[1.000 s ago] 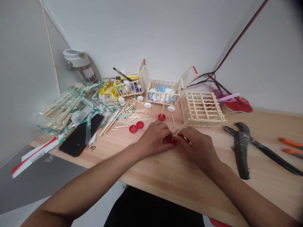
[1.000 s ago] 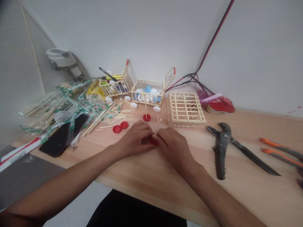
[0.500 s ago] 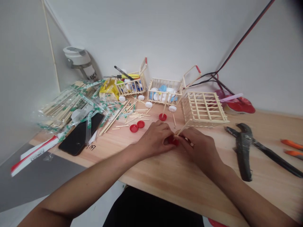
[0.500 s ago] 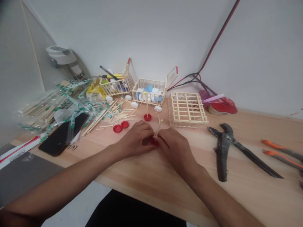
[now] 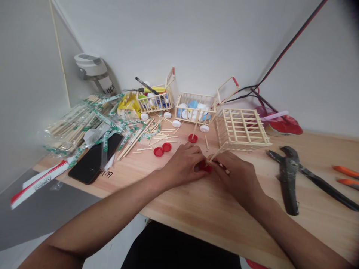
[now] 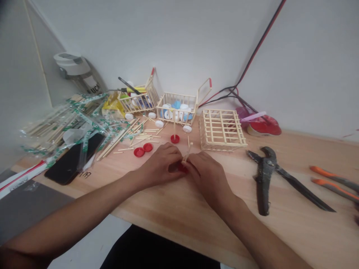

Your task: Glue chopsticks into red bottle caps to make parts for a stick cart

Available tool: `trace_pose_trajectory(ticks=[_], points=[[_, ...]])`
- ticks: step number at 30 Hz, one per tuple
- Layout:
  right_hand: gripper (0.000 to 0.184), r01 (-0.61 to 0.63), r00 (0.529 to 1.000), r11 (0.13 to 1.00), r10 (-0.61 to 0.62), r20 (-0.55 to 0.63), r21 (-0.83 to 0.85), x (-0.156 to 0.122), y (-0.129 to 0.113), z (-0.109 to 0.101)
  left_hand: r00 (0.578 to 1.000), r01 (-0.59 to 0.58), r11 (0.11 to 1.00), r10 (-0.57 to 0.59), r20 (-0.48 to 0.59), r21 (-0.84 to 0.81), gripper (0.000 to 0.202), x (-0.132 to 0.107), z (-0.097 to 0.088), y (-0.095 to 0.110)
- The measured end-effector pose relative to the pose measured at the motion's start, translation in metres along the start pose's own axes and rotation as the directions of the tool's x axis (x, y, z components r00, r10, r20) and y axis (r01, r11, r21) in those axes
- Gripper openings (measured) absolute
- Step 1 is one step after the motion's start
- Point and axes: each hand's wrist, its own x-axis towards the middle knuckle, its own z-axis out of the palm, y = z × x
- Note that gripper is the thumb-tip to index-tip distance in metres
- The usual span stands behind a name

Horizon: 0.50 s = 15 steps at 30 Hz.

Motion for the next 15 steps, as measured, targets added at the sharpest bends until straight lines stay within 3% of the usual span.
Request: trace_pose_trajectory(ticks=[15], points=[[0.025, -0.007, 1.000, 1.000, 0.007, 0.004, 0.006, -0.0008, 0.0011, 0.0015, 1.000, 0.002, 1.000, -0.003, -0.005, -0.002, 0.023, 0.0000, 0.0006, 0.0001]])
